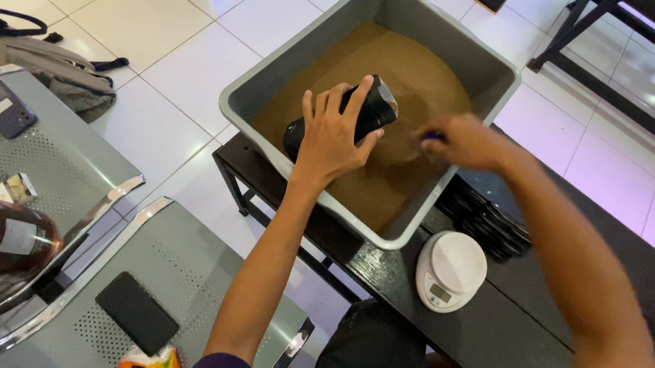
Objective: The person scoops a brown granular substance from a large bin into black pouches using a cut plastic bottle, weighs each pouch on a digital scale, folds the top, and places it in a bin. The process is repeated for multiple pouches.
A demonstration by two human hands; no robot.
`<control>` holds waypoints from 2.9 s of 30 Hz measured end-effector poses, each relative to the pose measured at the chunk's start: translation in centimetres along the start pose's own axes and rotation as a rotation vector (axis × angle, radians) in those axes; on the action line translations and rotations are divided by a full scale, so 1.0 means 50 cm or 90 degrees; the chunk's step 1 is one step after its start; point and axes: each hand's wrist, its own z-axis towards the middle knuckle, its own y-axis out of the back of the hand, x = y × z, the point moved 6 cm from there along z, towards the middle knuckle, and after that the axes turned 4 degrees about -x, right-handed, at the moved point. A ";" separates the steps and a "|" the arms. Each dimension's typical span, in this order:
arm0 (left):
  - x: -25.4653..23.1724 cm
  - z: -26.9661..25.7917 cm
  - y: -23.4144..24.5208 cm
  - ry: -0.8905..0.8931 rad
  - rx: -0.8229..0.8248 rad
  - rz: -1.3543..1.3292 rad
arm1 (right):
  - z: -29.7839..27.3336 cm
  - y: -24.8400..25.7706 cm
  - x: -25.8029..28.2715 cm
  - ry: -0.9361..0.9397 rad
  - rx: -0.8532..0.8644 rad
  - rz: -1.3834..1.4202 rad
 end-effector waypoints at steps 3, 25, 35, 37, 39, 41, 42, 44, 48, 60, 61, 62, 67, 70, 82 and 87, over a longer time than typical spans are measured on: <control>0.000 -0.002 -0.008 -0.009 0.009 0.001 | -0.038 0.068 -0.042 -0.065 -0.051 0.020; -0.006 0.004 0.009 -0.021 -0.010 0.040 | -0.061 0.134 0.041 0.296 -0.382 -0.207; -0.003 -0.002 0.064 -0.005 -0.302 -0.015 | 0.010 -0.107 0.058 0.270 -0.315 -0.079; 0.002 -0.005 0.070 -0.003 -0.337 -0.069 | 0.027 -0.111 0.109 0.229 -0.290 0.007; 0.011 -0.006 0.070 -0.010 -0.367 -0.123 | 0.071 -0.136 0.118 0.079 -0.252 0.105; 0.010 -0.004 0.070 -0.013 -0.372 -0.151 | 0.089 -0.137 0.125 0.084 -0.279 0.125; 0.012 -0.004 0.071 -0.012 -0.378 -0.181 | 0.098 -0.137 0.129 0.088 -0.304 0.142; 0.009 -0.004 0.074 -0.035 -0.374 -0.188 | 0.107 -0.140 0.129 0.124 -0.353 0.168; 0.009 -0.010 0.108 -0.091 -0.379 -0.310 | 0.064 -0.081 0.117 0.196 -0.535 0.294; 0.071 0.015 0.024 -0.008 -0.298 -0.259 | 0.039 -0.074 0.022 0.144 -0.499 0.255; 0.066 0.020 0.025 -0.013 -0.296 -0.264 | 0.032 -0.067 0.020 0.139 -0.503 0.252; 0.056 0.023 0.029 -0.034 -0.305 -0.254 | 0.023 -0.058 0.013 0.116 -0.531 0.272; -0.004 0.012 0.075 -0.099 -0.346 -0.205 | -0.008 -0.050 0.005 0.107 -0.530 0.245; -0.035 0.018 0.085 -0.107 -0.351 -0.218 | -0.035 -0.030 0.000 0.101 -0.524 0.269; -0.350 0.044 0.014 -0.131 -0.271 -0.406 | -0.299 0.009 -0.220 -0.027 -0.692 0.412; -0.546 -0.023 -0.123 -0.152 -0.152 -0.544 | -0.553 -0.050 -0.358 -0.178 -0.745 0.351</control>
